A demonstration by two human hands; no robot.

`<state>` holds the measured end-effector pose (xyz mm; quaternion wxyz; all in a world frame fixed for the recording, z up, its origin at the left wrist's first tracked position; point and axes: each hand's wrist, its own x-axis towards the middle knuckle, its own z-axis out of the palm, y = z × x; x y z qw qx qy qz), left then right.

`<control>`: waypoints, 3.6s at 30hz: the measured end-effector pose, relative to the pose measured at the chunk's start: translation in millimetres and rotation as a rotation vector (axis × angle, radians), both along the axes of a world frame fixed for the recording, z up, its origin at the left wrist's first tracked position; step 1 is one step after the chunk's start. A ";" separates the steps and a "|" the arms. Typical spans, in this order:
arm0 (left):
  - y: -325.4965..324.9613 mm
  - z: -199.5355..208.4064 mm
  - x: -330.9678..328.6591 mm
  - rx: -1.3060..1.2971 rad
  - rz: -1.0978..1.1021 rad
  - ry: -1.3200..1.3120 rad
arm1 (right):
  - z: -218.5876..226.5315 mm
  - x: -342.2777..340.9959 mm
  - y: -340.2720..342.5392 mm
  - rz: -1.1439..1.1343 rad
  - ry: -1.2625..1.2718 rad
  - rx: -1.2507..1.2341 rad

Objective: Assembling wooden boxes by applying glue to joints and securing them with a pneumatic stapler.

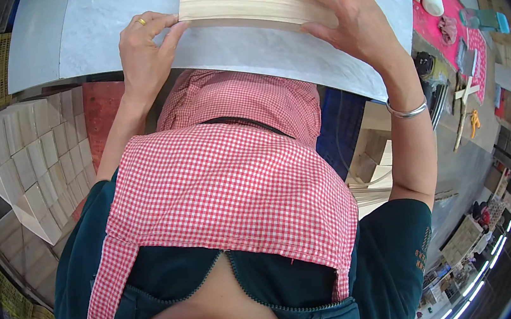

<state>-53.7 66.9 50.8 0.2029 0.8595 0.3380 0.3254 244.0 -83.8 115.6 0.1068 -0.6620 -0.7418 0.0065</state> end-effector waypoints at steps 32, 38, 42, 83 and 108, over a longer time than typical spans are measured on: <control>0.5 16.8 2.4 -0.014 -0.042 0.103 | -22.5 7.7 -96.5 -0.581 0.417 0.200; 1.2 18.0 4.4 -0.021 -0.056 0.084 | -16.9 13.7 -95.8 -0.548 0.427 0.136; 8.2 13.3 3.5 -0.050 -0.128 0.079 | -30.6 21.0 -98.2 -0.476 0.378 0.221; 61.5 49.6 5.1 0.123 -0.013 0.029 | -20.3 196.7 -260.7 -1.239 0.420 0.928; 97.2 28.6 56.6 -0.404 -0.221 0.093 | -32.0 44.1 -27.9 -0.425 0.494 0.328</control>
